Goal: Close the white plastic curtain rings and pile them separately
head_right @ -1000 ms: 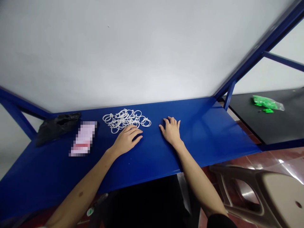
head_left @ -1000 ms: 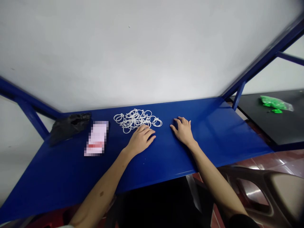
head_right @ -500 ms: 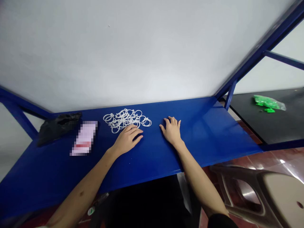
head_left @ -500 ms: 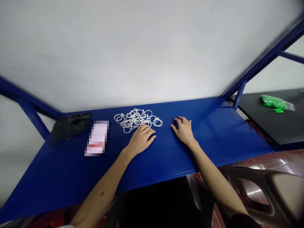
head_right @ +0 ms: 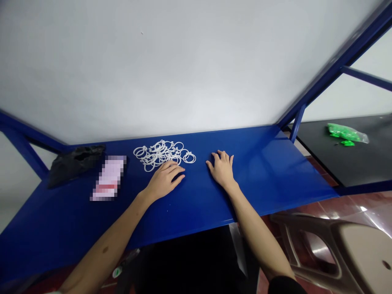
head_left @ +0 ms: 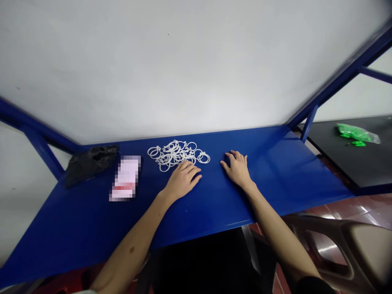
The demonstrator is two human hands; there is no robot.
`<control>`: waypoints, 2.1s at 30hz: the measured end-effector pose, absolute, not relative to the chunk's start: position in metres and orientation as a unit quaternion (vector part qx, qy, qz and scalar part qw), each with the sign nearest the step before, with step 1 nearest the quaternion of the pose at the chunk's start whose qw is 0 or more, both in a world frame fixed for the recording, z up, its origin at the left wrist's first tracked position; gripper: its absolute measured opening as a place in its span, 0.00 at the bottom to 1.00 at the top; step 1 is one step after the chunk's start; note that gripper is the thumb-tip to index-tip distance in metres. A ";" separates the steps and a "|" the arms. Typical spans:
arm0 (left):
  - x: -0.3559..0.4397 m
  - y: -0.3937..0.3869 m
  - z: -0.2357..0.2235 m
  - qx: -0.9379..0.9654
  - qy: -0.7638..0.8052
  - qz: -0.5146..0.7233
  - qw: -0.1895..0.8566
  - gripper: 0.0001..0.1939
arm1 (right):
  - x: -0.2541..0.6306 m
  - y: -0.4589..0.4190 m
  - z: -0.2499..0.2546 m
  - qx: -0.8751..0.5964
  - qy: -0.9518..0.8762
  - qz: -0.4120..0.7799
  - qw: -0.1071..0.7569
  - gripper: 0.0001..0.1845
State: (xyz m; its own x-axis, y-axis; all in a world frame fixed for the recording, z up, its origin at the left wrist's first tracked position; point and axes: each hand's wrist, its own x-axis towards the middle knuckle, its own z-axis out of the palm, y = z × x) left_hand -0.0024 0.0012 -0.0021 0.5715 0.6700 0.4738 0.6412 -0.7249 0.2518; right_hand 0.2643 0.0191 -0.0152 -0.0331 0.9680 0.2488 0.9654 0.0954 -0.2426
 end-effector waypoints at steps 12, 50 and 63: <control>-0.002 0.002 -0.002 0.886 0.374 0.274 0.014 0.12 | 0.267 0.020 -0.020 -0.665 -0.724 -0.005 0.186 0.27; -0.002 0.001 -0.003 0.885 0.371 0.280 0.027 0.13 | 0.266 0.020 -0.019 -0.667 -0.722 -0.002 0.186 0.27; -0.002 0.001 -0.002 0.887 0.366 0.281 0.011 0.11 | 0.266 0.020 -0.019 -0.665 -0.723 -0.001 0.190 0.27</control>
State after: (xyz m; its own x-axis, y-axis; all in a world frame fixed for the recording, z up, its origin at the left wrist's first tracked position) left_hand -0.0018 0.0014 -0.0025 0.5734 0.6562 0.4906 0.6435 -0.7313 0.2261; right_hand 0.2662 0.0198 -0.0188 -0.0440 0.9600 0.2765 0.9609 0.1164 -0.2511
